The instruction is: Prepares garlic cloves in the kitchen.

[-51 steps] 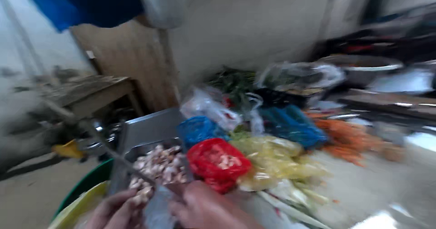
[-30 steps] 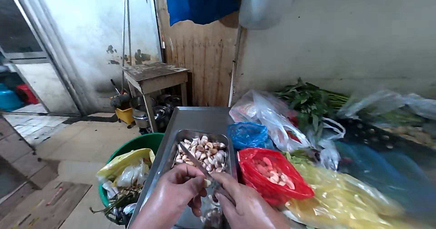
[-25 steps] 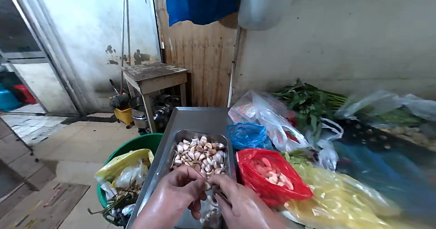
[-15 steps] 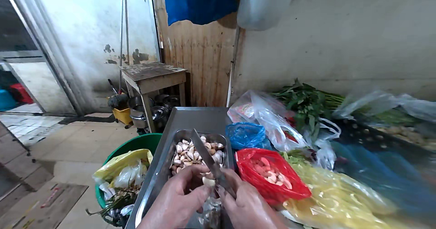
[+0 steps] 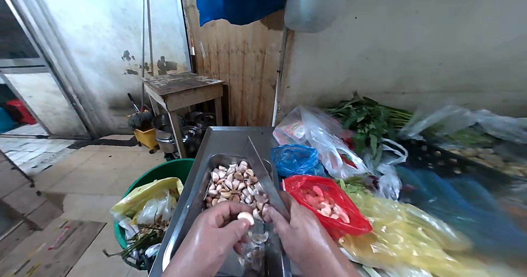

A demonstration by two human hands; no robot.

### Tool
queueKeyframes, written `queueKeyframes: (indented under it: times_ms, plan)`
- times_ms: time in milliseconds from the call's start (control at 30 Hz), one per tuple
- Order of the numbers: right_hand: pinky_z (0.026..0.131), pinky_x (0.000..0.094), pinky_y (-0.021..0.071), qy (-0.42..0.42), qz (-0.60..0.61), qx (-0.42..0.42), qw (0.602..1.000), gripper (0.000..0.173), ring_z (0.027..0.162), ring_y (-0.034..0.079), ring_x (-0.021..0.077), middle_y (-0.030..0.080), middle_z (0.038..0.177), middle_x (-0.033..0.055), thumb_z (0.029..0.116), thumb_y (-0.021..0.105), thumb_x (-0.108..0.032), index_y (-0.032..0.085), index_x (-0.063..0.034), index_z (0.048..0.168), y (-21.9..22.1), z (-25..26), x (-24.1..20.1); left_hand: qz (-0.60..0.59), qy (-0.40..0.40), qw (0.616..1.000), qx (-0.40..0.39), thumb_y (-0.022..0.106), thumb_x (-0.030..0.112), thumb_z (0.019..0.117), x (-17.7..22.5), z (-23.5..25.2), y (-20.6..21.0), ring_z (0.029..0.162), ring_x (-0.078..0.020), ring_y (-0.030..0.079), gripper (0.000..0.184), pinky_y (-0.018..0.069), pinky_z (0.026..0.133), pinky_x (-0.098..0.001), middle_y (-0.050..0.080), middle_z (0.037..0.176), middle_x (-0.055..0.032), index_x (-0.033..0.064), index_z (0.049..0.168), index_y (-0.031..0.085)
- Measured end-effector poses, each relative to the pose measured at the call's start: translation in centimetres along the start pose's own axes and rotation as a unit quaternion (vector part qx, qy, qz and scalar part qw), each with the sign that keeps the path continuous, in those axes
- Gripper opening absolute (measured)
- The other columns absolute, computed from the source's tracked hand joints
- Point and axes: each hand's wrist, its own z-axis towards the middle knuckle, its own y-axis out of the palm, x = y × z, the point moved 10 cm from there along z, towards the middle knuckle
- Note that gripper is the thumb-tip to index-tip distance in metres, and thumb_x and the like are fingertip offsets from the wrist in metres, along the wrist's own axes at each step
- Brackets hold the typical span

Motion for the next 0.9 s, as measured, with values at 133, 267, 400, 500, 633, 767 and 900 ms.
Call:
queueKeyframes:
  times_ms: [133,267,400,500,633,767,900]
  plan:
    - [0.088,0.0529,0.0542,-0.025,-0.024,-0.041,0.999,0.037,0.095,0.07,0.0328,0.071,0.107,0.0176,0.1077,0.046,-0.021,0.058,-0.0053,0.139,1.2,-0.3,-0.6,-0.071,0.021,0.996,0.04,0.056,0.003,0.0969,0.4,0.3,-0.8,0.076,-0.0131,0.071,0.026,0.0614,0.067,-0.0282,0.07,0.099,-0.0043,0.0012,0.123,0.059]
    - [0.082,0.0469,0.0569,-0.018,0.029,-0.05,0.998,0.042,0.088,0.071,0.0276,0.072,0.105,0.0128,0.105,0.05,-0.018,0.05,-0.0088,0.146,1.4,-0.7,-0.9,-0.023,0.063,0.995,0.076,0.059,0.009,0.0996,0.8,0.3,-1.0,0.076,-0.0125,0.072,0.02,0.0615,0.065,-0.0272,0.073,0.094,-0.0031,0.0016,0.117,0.063]
    - [0.08,0.0444,0.0561,-0.048,0.065,-0.045,0.996,0.043,0.084,0.07,0.0246,0.073,0.102,0.0118,0.1045,0.049,-0.016,0.052,-0.0081,0.147,1.1,-1.7,-1.9,0.094,0.147,0.977,0.123,0.064,0.015,0.0976,1.5,0.1,-0.7,0.075,-0.0065,0.069,0.019,0.0598,0.067,-0.0232,0.071,0.092,-0.001,0.0018,0.111,0.067]
    - [0.081,0.0455,0.0562,-0.063,0.055,-0.037,0.996,0.042,0.085,0.07,0.0253,0.073,0.101,0.0121,0.1048,0.048,-0.016,0.053,-0.008,0.146,1.0,-1.9,-2.1,0.179,0.235,0.945,0.143,0.066,0.017,0.0974,2.6,-0.7,0.1,0.076,-0.0045,0.067,0.021,0.0579,0.069,-0.0209,0.07,0.093,-0.0052,-0.0013,0.109,0.068]
    - [0.082,0.0488,0.0547,-0.059,0.035,-0.033,0.997,0.042,0.088,0.07,0.0288,0.072,0.099,0.0153,0.1048,0.047,-0.015,0.053,-0.0097,0.146,0.7,-2.0,-2.3,0.24,0.312,0.905,0.162,0.067,0.013,0.0955,3.8,-1.6,1.1,0.08,-0.0044,0.067,0.019,0.0563,0.075,-0.0178,0.07,0.093,-0.0102,-0.0036,0.105,0.069]
    - [0.079,0.0458,0.0555,-0.063,0.043,-0.02,0.997,0.04,0.083,0.069,0.0257,0.072,0.096,0.0135,0.1041,0.048,-0.015,0.056,-0.0091,0.143,0.6,-2.1,-2.2,0.251,0.368,0.88,0.167,0.067,0.013,0.0961,3.9,-1.9,1.3,0.082,-0.004,0.066,0.016,0.0553,0.077,-0.0155,0.069,0.092,-0.0093,-0.0015,0.102,0.069]
    - [0.078,0.0466,0.0547,-0.081,0.04,-0.013,0.996,0.041,0.083,0.069,0.027,0.071,0.095,0.0153,0.1033,0.048,-0.013,0.056,-0.0075,0.144,0.5,-2.5,-2.6,0.292,0.412,0.845,0.175,0.066,0.016,0.0975,4.2,-2.2,1.4,0.084,-0.0062,0.066,0.013,0.0555,0.078,-0.0164,0.069,0.092,-0.0087,0.0026,0.1,0.067]
